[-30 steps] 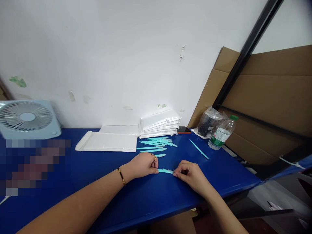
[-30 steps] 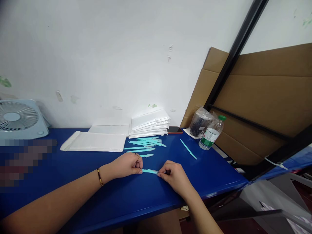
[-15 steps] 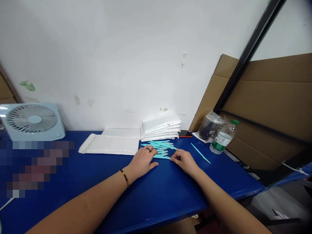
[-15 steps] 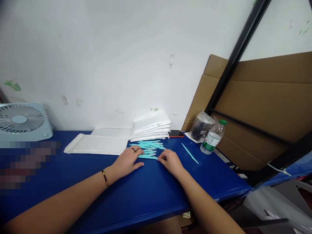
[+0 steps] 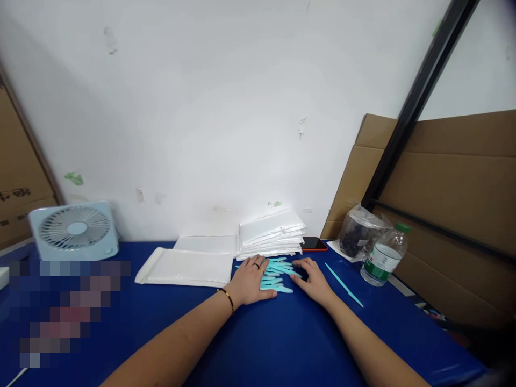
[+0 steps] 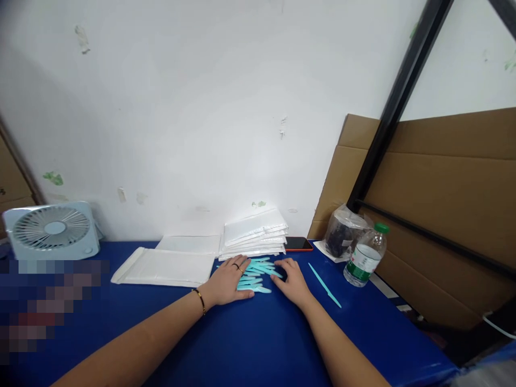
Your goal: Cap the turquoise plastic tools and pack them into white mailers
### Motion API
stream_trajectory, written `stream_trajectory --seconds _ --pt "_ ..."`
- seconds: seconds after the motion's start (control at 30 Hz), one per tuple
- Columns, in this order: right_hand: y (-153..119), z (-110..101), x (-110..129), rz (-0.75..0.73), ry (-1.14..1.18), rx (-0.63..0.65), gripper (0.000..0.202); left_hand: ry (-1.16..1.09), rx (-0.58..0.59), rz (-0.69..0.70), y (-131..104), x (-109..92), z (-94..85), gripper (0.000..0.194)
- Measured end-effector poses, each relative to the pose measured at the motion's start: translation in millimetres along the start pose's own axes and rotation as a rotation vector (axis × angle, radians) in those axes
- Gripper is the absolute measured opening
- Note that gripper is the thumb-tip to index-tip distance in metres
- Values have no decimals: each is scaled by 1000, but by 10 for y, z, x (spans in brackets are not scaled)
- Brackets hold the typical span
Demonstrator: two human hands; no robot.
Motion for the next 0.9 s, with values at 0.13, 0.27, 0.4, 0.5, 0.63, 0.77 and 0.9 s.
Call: stream_trajectory --seconds 0.13,0.27,0.4,0.5,0.63,0.77,0.9 --pt "25 -6 57 -28 130 95 20 -35 13 -38 27 30 29 89" --pt "72 -29 37 -24 239 130 23 -53 25 -63 34 46 22 90" --pt "60 -50 -29 4 241 153 27 -55 23 -64 53 42 -8 85" --pt "63 -10 -40 20 247 181 15 -42 9 -56 68 32 -37 76" --pt "66 35 76 -52 269 189 21 -8 5 -23 107 -20 -53 62" --pt "56 -23 108 -25 197 119 32 29 36 -28 153 -77 -53 51" --pt "41 136 176 -32 -12 242 99 60 55 4 176 -140 -81 42"
Point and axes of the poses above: each hand's wrist, its own y-axis towards the middle knuckle, its own z-axis out of the palm, x = y × z, the point moved 8 cm from there along y, towards the middle knuckle, and after that the axes turned 10 degrees about z, right-handed, at the moved point
